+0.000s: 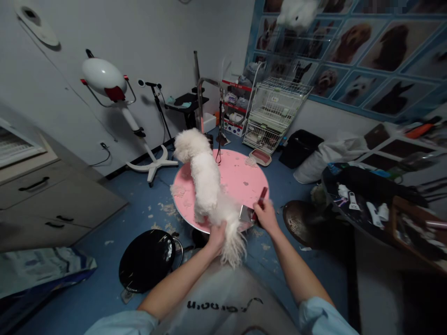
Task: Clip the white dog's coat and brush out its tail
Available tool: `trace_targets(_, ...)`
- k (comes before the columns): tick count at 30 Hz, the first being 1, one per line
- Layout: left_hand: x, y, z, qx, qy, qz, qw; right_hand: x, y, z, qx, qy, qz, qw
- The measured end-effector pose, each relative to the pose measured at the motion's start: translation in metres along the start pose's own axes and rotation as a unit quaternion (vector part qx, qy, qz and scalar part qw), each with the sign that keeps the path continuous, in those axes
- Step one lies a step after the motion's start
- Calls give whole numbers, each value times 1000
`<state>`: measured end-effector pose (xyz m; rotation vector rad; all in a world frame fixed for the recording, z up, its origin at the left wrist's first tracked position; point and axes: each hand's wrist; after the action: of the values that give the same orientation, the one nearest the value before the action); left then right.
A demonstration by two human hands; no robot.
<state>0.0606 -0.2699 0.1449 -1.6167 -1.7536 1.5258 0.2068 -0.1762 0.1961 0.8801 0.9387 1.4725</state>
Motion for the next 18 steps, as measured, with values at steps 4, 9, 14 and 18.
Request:
trace_targets(4, 1, 1, 0, 21, 14, 0, 1000, 2, -1, 1, 34, 34, 13, 999)
trace_targets(9, 0, 1, 0, 44, 23, -13, 999, 8, -2, 8, 4, -7, 6, 1000)
trace_targets(14, -1, -3, 4, 32, 31, -46, 998, 20, -1, 11, 43, 45, -12, 998)
trace_targets(18, 0, -8, 8, 47, 108, -57, 991, 27, 8, 9, 32, -17, -26, 999)
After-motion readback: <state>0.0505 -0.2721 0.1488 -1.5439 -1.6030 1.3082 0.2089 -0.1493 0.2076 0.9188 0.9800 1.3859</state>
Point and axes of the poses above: each hand's wrist, its own x-axis towards the middle knuckle, its own z-axis out of the back of the hand, y = z × x
